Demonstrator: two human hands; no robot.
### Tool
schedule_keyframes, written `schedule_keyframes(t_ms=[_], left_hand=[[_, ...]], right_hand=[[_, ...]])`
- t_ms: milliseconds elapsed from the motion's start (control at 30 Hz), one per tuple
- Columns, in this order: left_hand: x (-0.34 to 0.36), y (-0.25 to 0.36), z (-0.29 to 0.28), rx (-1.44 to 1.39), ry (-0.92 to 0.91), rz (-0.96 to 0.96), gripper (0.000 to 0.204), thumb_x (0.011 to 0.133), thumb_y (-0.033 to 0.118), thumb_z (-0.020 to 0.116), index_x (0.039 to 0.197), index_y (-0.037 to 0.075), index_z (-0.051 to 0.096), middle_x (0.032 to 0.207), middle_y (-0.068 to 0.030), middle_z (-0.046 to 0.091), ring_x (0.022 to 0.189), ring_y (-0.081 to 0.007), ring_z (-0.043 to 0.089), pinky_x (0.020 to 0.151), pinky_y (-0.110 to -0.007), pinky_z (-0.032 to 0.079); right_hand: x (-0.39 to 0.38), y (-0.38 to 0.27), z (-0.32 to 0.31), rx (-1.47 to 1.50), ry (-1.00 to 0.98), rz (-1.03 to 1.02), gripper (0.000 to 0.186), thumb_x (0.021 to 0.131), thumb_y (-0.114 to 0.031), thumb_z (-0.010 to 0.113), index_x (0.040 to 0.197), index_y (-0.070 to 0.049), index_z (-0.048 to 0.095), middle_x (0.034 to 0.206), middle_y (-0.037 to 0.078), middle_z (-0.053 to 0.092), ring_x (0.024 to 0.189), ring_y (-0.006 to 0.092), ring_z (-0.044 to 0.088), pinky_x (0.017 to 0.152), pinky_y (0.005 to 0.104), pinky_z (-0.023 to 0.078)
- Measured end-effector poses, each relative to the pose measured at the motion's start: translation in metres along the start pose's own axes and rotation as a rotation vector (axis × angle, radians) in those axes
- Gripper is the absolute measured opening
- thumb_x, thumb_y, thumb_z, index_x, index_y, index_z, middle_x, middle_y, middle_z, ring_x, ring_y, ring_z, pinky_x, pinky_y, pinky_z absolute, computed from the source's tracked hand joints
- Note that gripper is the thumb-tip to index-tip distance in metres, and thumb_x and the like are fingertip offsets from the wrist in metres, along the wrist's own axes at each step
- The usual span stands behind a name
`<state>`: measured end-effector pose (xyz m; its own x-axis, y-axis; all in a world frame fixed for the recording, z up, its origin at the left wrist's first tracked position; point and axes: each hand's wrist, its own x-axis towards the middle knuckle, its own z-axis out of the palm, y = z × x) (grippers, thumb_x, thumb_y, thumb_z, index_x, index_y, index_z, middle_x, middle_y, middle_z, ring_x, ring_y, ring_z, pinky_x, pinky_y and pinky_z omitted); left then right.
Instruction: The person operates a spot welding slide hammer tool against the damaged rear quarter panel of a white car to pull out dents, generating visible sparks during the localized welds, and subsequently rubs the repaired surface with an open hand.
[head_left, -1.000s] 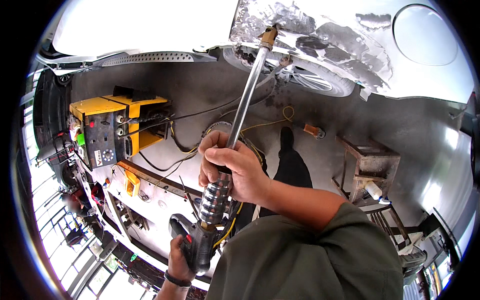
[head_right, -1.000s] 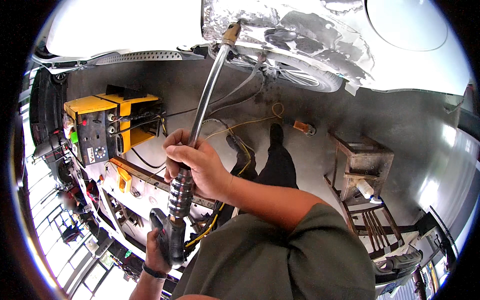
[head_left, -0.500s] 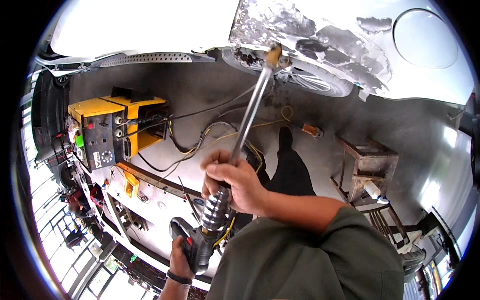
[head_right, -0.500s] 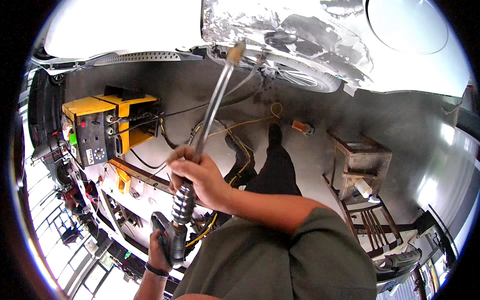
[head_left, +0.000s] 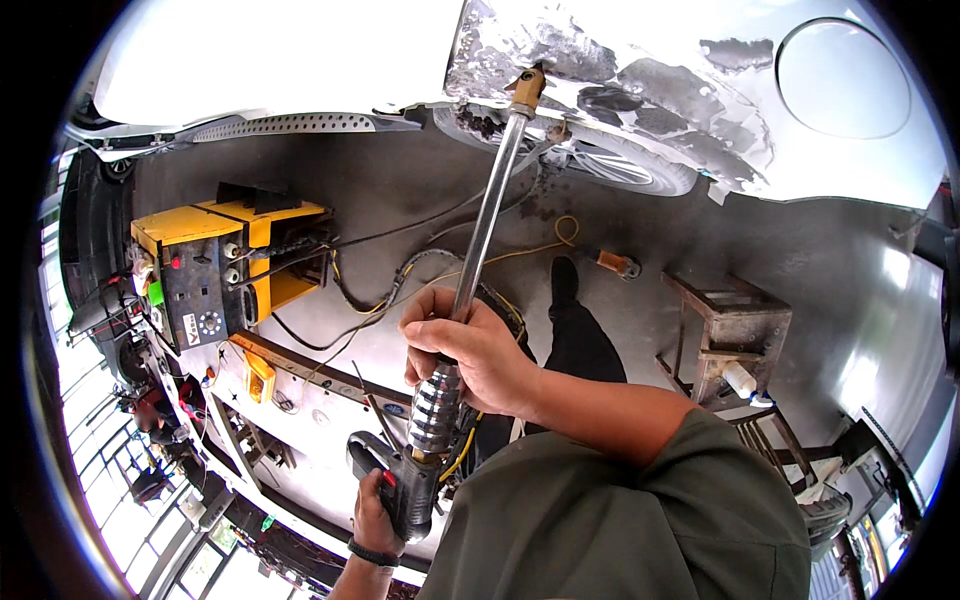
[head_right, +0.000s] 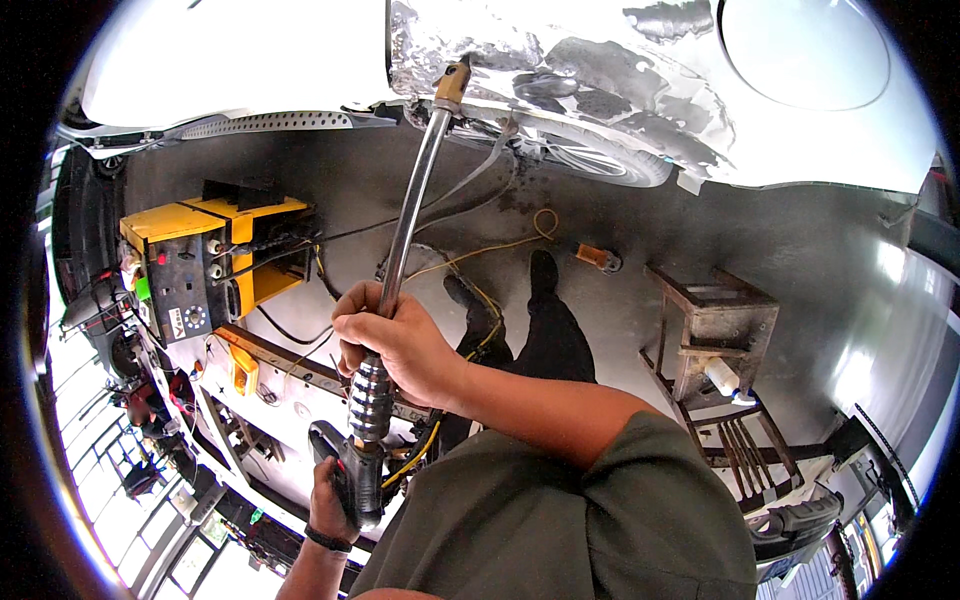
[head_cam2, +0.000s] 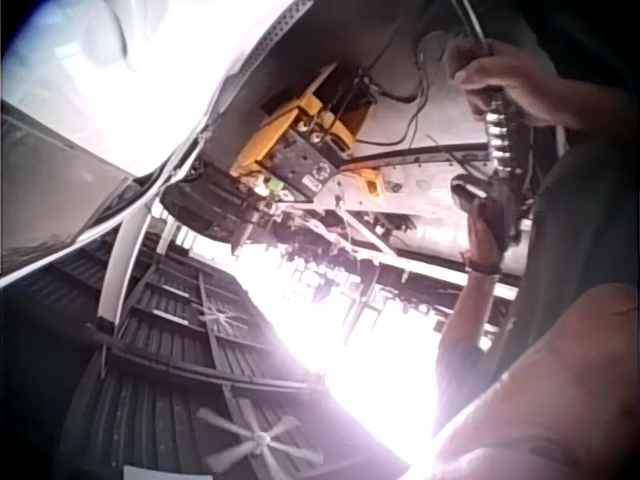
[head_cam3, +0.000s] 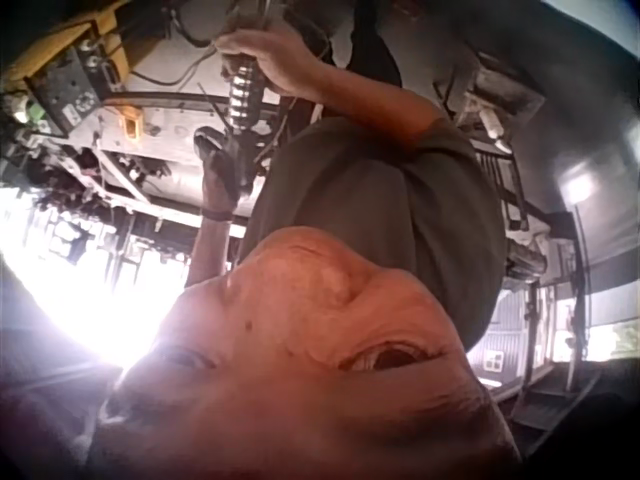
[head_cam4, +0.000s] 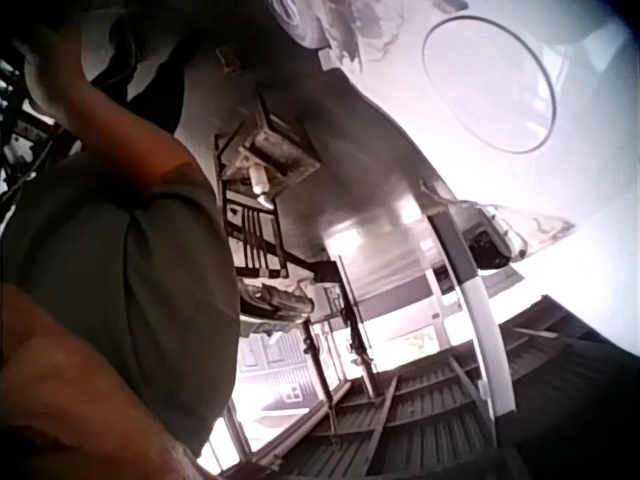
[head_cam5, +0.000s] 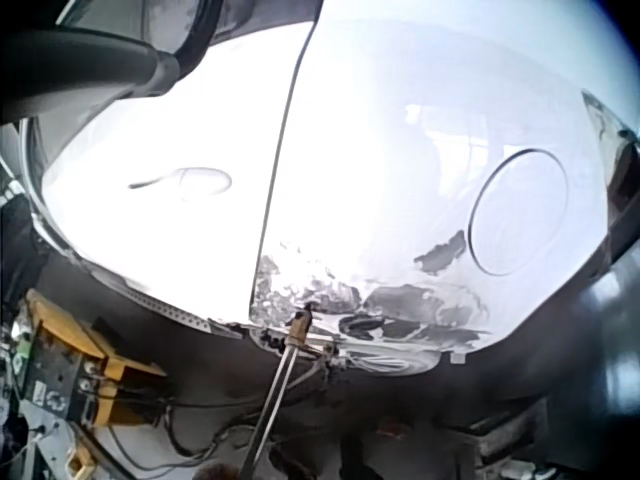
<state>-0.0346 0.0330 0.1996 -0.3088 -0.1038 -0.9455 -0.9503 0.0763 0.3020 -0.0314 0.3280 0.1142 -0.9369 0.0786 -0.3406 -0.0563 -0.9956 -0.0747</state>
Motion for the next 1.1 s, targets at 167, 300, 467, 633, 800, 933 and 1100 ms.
schedule_keyframes(t_ms=[167,300,467,633,800,933,1100], left_hand=[[-0.002,0.001,0.005,0.19,-0.057,0.009,0.037,0.104,0.031,0.046,0.112,-0.001,0.062,0.095,-0.0148,0.071,0.082,-0.0244,0.073,0.075,-0.039,0.061],[0.003,0.003,-0.005,0.339,-0.027,0.001,0.038,0.102,0.03,0.045,0.113,-0.003,0.061,0.096,-0.0163,0.072,0.082,-0.0256,0.073,0.075,-0.039,0.061],[-0.017,0.012,0.023,0.121,-0.093,-0.028,0.054,0.099,0.042,0.04,0.127,0.0,0.06,0.108,-0.0146,0.072,0.092,-0.0252,0.073,0.082,-0.04,0.061],[-0.013,0.005,0.011,0.141,-0.128,0.026,0.069,0.099,0.054,0.034,0.135,0.0,0.057,0.116,-0.0146,0.072,0.096,-0.0265,0.073,0.087,-0.041,0.06],[-0.007,0.007,0.007,0.115,-0.172,-0.019,0.069,0.099,0.053,0.031,0.134,0.0,0.057,0.116,-0.0155,0.072,0.098,-0.0276,0.073,0.087,-0.041,0.06],[-0.009,-0.002,-0.003,0.071,-0.023,-0.104,0.069,0.1,0.053,0.03,0.131,-0.003,0.058,0.113,-0.0169,0.072,0.095,-0.0297,0.073,0.086,-0.042,0.06],[0.006,-0.004,-0.007,0.105,-0.075,-0.087,0.063,0.1,0.049,0.037,0.128,-0.003,0.058,0.11,-0.0174,0.072,0.094,-0.029,0.073,0.086,-0.041,0.06]], right_hand=[[0.0,-0.001,-0.002,-0.019,-0.011,0.012,0.011,0.094,-0.012,0.065,0.1,-0.005,0.059,0.073,0.003,0.059,0.066,0.0122,0.059,0.069,0.0334,0.051],[-0.001,-0.002,0.005,-0.045,0.056,0.031,0.019,0.093,-0.015,0.065,0.106,-0.002,0.059,0.073,0.004,0.059,0.064,0.0131,0.059,0.069,0.0337,0.052],[0.011,-0.037,0.004,-0.118,0.052,0.038,0.041,0.095,-0.019,0.062,0.127,0.004,0.054,0.071,0.006,0.059,0.063,0.017,0.06,0.068,0.0343,0.055],[0.047,-0.1,-0.011,-0.098,0.032,-0.114,0.048,0.099,-0.026,0.058,0.136,0.003,0.051,0.069,0.005,0.06,0.062,0.0191,0.064,0.064,0.0354,0.057],[0.009,-0.025,-0.006,-0.184,-0.007,-0.166,0.027,0.102,-0.026,0.055,0.115,-0.002,0.059,0.069,0.004,0.059,0.064,0.0157,0.062,0.066,0.0328,0.054],[-0.023,0.022,-0.006,0.016,0.015,0.107,0.014,0.099,-0.018,0.061,0.102,-0.005,0.062,0.071,0.002,0.058,0.063,0.0123,0.057,0.07,0.0345,0.052],[-0.016,0.007,-0.006,-0.027,0.063,0.11,0.017,0.1,-0.019,0.059,0.106,-0.003,0.061,0.066,0.001,0.055,0.064,0.0127,0.058,0.073,0.0335,0.051]])
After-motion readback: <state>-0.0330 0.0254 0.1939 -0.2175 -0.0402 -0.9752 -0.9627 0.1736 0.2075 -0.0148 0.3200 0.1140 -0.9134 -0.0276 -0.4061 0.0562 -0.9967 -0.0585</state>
